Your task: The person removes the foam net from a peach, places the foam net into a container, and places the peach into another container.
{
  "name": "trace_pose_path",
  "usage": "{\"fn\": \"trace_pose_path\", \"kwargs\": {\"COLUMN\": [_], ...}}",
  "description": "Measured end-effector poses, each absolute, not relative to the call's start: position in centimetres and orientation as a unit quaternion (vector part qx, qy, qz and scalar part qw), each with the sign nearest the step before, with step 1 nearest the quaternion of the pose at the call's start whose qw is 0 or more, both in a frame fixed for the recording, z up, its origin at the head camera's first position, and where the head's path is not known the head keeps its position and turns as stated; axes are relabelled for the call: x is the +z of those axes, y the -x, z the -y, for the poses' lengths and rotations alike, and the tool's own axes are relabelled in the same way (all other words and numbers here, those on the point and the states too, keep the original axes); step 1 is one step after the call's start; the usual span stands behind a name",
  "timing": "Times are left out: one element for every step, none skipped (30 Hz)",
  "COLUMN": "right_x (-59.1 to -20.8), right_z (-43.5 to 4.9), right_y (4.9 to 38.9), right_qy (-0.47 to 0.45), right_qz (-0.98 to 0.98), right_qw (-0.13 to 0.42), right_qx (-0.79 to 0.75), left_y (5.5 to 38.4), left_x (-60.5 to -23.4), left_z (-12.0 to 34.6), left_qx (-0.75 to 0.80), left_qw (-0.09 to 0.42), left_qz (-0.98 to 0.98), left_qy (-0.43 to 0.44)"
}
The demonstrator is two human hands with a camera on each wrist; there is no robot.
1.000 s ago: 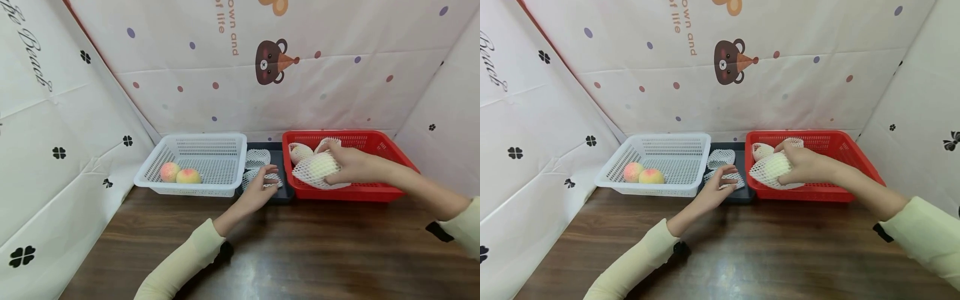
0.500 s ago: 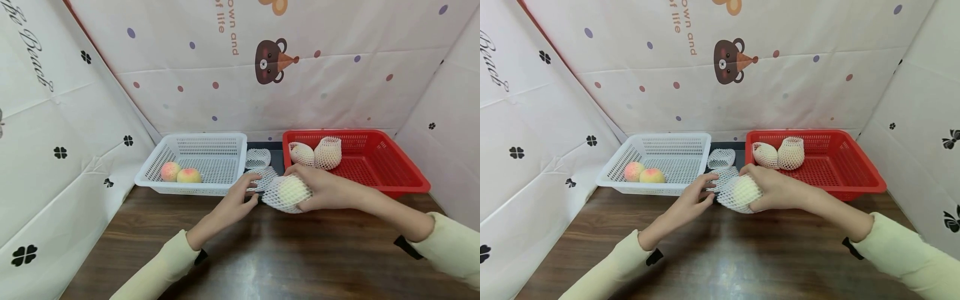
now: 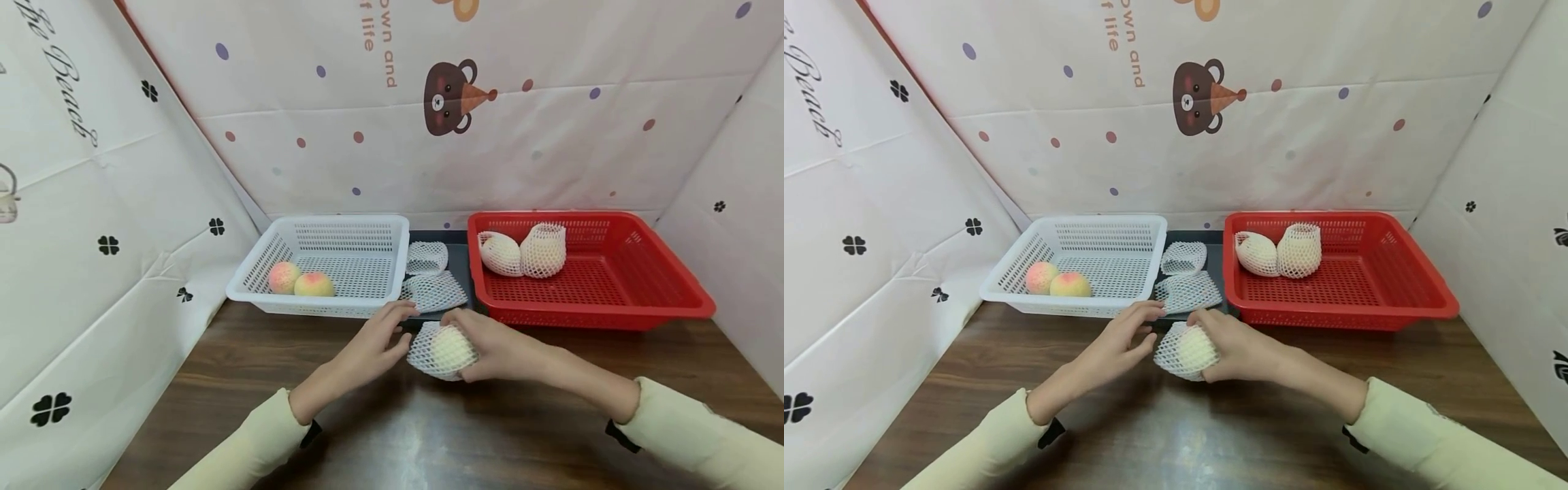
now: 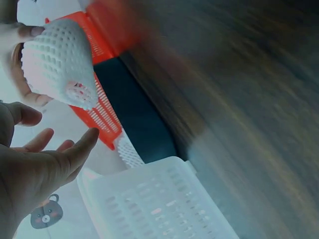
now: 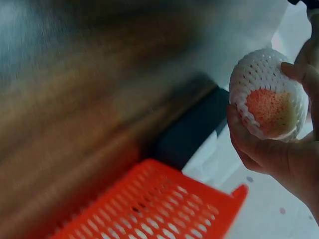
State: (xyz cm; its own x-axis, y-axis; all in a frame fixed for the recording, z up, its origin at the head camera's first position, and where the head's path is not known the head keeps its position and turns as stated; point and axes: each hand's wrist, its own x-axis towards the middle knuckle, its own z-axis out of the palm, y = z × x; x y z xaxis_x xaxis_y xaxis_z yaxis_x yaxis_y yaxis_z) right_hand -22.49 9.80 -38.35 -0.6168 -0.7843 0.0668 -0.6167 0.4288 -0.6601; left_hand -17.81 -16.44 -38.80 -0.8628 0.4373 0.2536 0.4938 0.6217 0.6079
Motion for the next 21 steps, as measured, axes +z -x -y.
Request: {"fn": "trace_pose_path", "kwargs": {"right_x": [-38.7,-39.0,-39.3,-39.6,-39.9,-40.2,-40.4,-40.6,-40.9,-41.0,-41.2,-41.3,-41.3,-41.4,-41.4,-41.4,-41.3,-41.3,-41.2,-41.0,-40.9], "right_z": [-9.6,-9.5,-9.4,-9.3,-9.2,-9.1,-9.1,-9.1,-9.1,-9.1,-9.1,-9.1,-9.2,-9.2,-9.3,-9.4,-9.5,-9.6,-9.8,-10.1,-10.3], "right_y": [22.5,22.5,22.5,22.5,22.5,22.5,22.6,22.6,22.7,22.7,22.8,22.8,22.8,22.8,22.7,22.7,22.6,22.6,22.5,22.4,22.2], "right_qy": [0.422,0.425,0.427,0.430,0.431,0.431,0.431,0.431,0.430,0.431,0.432,0.433,0.434,0.437,0.439,0.441,0.442,0.442,0.442,0.440,0.436], "right_qz": [-0.835,-0.834,-0.833,-0.833,-0.833,-0.834,-0.835,-0.835,-0.836,-0.836,-0.836,-0.836,-0.835,-0.835,-0.834,-0.834,-0.834,-0.835,-0.836,-0.837,-0.839], "right_qw": [0.124,0.120,0.118,0.116,0.117,0.119,0.122,0.124,0.128,0.131,0.133,0.135,0.136,0.135,0.135,0.135,0.134,0.134,0.134,0.134,0.136], "right_qx": [-0.331,-0.331,-0.330,-0.328,-0.326,-0.324,-0.321,-0.318,-0.316,-0.314,-0.312,-0.310,-0.308,-0.307,-0.306,-0.304,-0.301,-0.299,-0.297,-0.296,-0.296], "left_y": [17.8,17.8,17.9,17.9,18.0,18.0,18.1,18.1,18.2,18.2,18.2,18.2,18.2,18.2,18.1,18.1,18.0,18.0,18.0,18.0,17.9], "left_x": [-38.9,-39.0,-39.1,-39.3,-39.5,-39.6,-39.8,-39.9,-40.1,-40.3,-40.3,-40.4,-40.5,-40.5,-40.5,-40.5,-40.5,-40.5,-40.5,-40.6,-40.6], "left_z": [16.5,16.5,16.6,16.6,16.7,16.7,16.7,16.7,16.8,16.8,16.8,16.8,16.8,16.8,16.8,16.8,16.8,16.8,16.9,16.9,16.9], "left_qx": [-0.337,-0.322,-0.308,-0.293,-0.278,-0.266,-0.255,-0.246,-0.241,-0.236,-0.233,-0.229,-0.227,-0.226,-0.225,-0.223,-0.222,-0.222,-0.221,-0.219,-0.218], "left_qw": [0.048,0.054,0.060,0.066,0.071,0.076,0.079,0.080,0.082,0.084,0.086,0.088,0.088,0.088,0.089,0.089,0.090,0.090,0.090,0.090,0.089], "left_qz": [0.904,0.908,0.912,0.916,0.919,0.921,0.922,0.923,0.923,0.923,0.923,0.922,0.922,0.922,0.922,0.923,0.923,0.923,0.923,0.924,0.925], "left_qy": [0.260,0.262,0.265,0.268,0.272,0.276,0.280,0.284,0.288,0.292,0.296,0.298,0.300,0.301,0.301,0.302,0.302,0.302,0.301,0.301,0.299]}}
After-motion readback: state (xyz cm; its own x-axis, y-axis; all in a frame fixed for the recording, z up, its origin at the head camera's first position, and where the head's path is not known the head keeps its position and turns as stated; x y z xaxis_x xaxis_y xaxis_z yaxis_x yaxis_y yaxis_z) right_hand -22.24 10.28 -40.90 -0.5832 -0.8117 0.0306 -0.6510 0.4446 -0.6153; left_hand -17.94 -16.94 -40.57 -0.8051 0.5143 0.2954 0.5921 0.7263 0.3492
